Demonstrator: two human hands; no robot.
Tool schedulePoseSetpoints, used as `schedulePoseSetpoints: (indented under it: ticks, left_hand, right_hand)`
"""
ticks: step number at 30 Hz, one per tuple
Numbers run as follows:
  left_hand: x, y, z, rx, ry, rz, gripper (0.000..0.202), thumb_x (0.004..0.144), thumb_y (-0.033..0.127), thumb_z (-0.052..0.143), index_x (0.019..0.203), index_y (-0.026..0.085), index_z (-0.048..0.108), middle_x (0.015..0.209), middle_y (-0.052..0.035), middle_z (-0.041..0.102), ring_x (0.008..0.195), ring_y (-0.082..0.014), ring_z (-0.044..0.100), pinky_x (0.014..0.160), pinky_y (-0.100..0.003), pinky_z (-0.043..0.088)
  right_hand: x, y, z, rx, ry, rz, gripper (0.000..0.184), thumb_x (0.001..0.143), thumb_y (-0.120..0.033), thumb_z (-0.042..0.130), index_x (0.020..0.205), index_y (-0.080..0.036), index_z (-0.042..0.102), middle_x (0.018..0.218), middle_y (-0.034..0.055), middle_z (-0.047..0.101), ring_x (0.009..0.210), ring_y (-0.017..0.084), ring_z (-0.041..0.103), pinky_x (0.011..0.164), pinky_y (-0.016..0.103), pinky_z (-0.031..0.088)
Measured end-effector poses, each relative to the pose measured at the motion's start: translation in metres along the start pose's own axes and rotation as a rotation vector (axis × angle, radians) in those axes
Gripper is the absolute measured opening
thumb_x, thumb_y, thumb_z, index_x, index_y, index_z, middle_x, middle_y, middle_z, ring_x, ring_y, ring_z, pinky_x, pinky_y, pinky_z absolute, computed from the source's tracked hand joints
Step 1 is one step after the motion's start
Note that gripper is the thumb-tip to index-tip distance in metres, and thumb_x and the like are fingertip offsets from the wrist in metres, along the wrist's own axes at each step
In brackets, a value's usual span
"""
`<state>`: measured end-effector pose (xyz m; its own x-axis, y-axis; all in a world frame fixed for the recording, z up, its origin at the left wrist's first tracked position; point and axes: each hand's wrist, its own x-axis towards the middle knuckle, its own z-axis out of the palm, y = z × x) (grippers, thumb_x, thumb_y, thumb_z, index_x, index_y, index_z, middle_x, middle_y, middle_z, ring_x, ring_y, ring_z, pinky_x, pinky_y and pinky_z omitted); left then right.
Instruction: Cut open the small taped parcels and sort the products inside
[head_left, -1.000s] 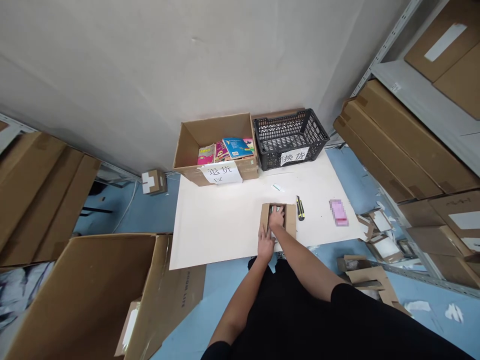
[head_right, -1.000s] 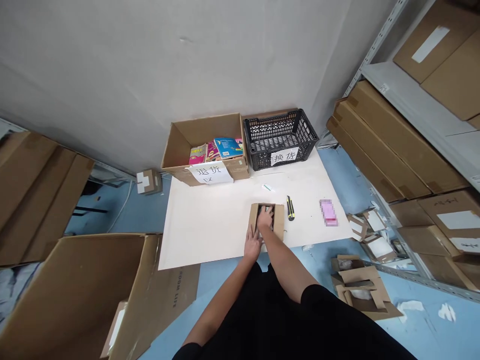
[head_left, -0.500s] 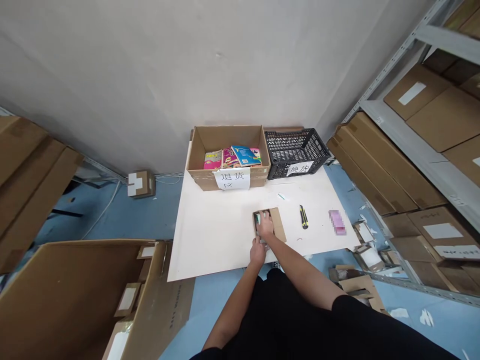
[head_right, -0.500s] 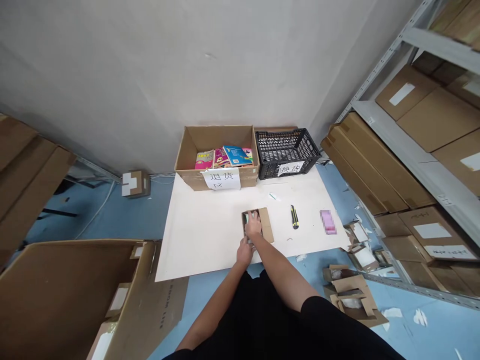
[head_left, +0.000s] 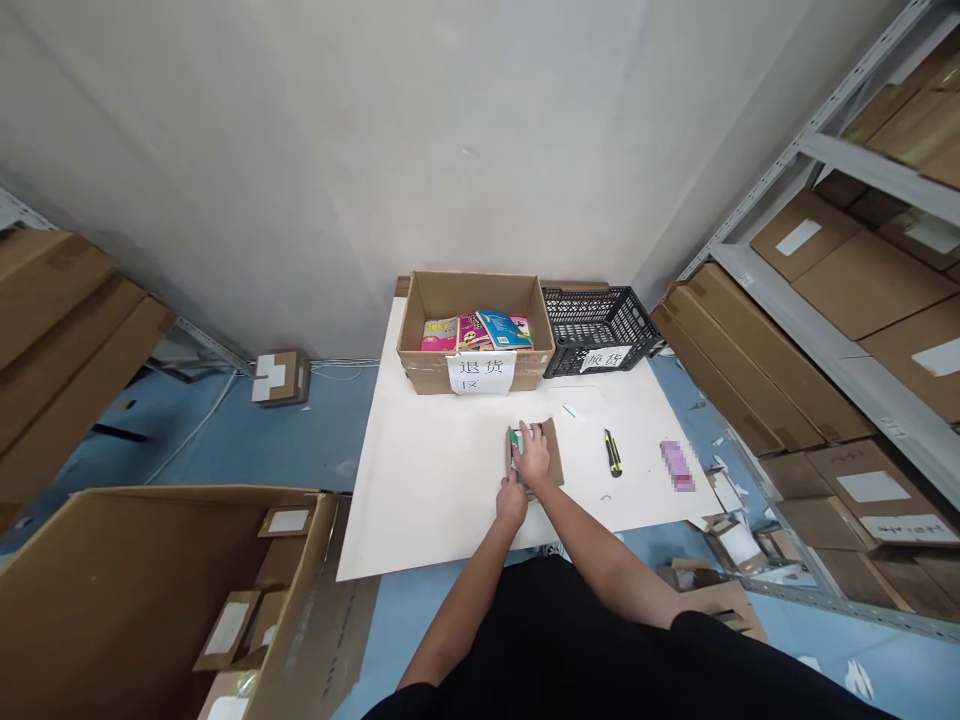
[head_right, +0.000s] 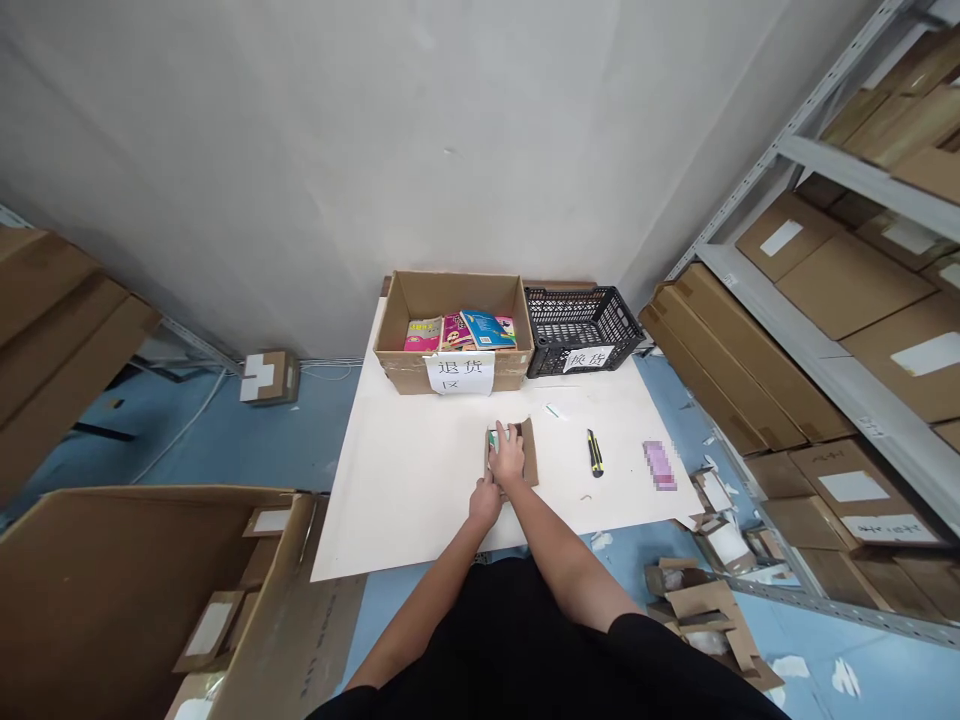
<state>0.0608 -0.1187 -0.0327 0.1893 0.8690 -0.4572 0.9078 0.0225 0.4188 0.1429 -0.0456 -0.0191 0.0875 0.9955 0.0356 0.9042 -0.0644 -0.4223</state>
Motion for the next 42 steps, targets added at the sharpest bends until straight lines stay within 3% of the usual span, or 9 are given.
schedulePoseSetpoints:
  ticks: [5,8,12,18,21,29,34,39,42]
  left_hand:
    - [0.008,-0.017,0.002,0.093,0.103,0.003,0.026,0.099,0.031,0.065,0.119,0.025,0.08,0.146,-0.0132,0.054,0.134,-0.033,0.051,0.09,-0.034,0.057]
    - [0.011,-0.023,0.005,0.132,0.131,0.021,0.029,0.099,0.021,0.058,0.117,0.025,0.081,0.142,-0.0127,0.057,0.141,-0.0336,0.045,0.094,-0.035,0.056]
    - [0.011,-0.024,0.008,0.151,0.133,0.038,0.031,0.099,0.017,0.055,0.113,0.027,0.082,0.14,-0.0108,0.058,0.143,-0.0324,0.044,0.097,-0.035,0.056]
    - [0.008,-0.023,0.005,0.147,0.106,0.065,0.03,0.099,0.018,0.055,0.116,0.025,0.079,0.139,-0.0119,0.057,0.143,-0.0321,0.042,0.092,-0.035,0.057]
    - [0.005,-0.023,0.002,0.118,0.107,0.051,0.03,0.098,0.02,0.057,0.119,0.027,0.078,0.142,-0.0106,0.056,0.144,-0.031,0.04,0.096,-0.036,0.055]
    - [0.006,-0.026,-0.007,0.166,0.107,0.068,0.037,0.098,0.022,0.058,0.132,0.027,0.073,0.156,-0.0112,0.052,0.152,-0.0326,0.036,0.105,-0.039,0.053]
    - [0.009,-0.024,-0.016,0.179,0.122,0.114,0.049,0.097,0.02,0.058,0.145,0.027,0.063,0.166,-0.0085,0.045,0.157,-0.0318,0.032,0.124,-0.049,0.037]
    - [0.001,-0.026,-0.027,0.204,0.106,0.175,0.05,0.088,0.024,0.074,0.137,0.027,0.067,0.168,-0.0087,0.041,0.161,-0.0349,0.024,0.124,-0.05,0.034]
    - [-0.007,-0.024,-0.034,0.171,0.156,0.173,0.062,0.081,0.032,0.082,0.139,0.024,0.063,0.165,-0.0119,0.044,0.158,-0.0365,0.029,0.122,-0.048,0.036]
  right_hand:
    - [-0.006,0.014,-0.001,0.099,0.124,-0.17,0.054,0.096,-0.027,0.056,0.15,-0.022,0.055,0.155,0.0163,0.045,0.14,0.031,0.048,0.11,0.046,0.048]
    - [-0.01,0.022,0.0,0.077,0.072,-0.108,0.042,0.09,-0.03,0.065,0.131,-0.02,0.064,0.151,0.0172,0.048,0.138,0.031,0.051,0.11,0.044,0.048]
    - [-0.002,0.016,-0.006,0.011,-0.063,0.016,0.035,0.088,-0.041,0.07,0.116,-0.021,0.063,0.14,0.0151,0.056,0.121,0.03,0.06,0.102,0.041,0.05]
    - [0.032,-0.007,-0.027,-0.151,-0.332,0.131,0.067,0.083,-0.039,0.08,0.141,-0.021,0.051,0.137,0.016,0.059,0.115,0.03,0.063,0.095,0.038,0.047]
    - [0.045,-0.012,-0.043,-0.191,-0.403,0.082,0.065,0.087,-0.04,0.079,0.144,-0.023,0.052,0.134,0.0145,0.064,0.117,0.029,0.065,0.099,0.038,0.044]
    - [0.063,-0.022,-0.096,-0.145,-0.226,-0.019,0.066,0.09,-0.034,0.073,0.151,-0.028,0.05,0.133,0.0113,0.061,0.115,0.028,0.065,0.1,0.037,0.046]
    - [0.066,-0.026,-0.126,-0.07,-0.132,-0.026,0.067,0.087,-0.029,0.073,0.151,-0.026,0.051,0.134,0.0115,0.06,0.12,0.03,0.061,0.103,0.038,0.046]
    - [0.066,-0.02,-0.147,0.007,-0.076,-0.037,0.067,0.087,-0.03,0.073,0.151,-0.026,0.053,0.134,0.0101,0.059,0.121,0.03,0.059,0.101,0.037,0.05]
    - [0.068,-0.011,-0.164,0.064,-0.019,-0.078,0.067,0.086,-0.031,0.074,0.15,-0.027,0.055,0.134,0.009,0.06,0.121,0.03,0.059,0.102,0.038,0.05]
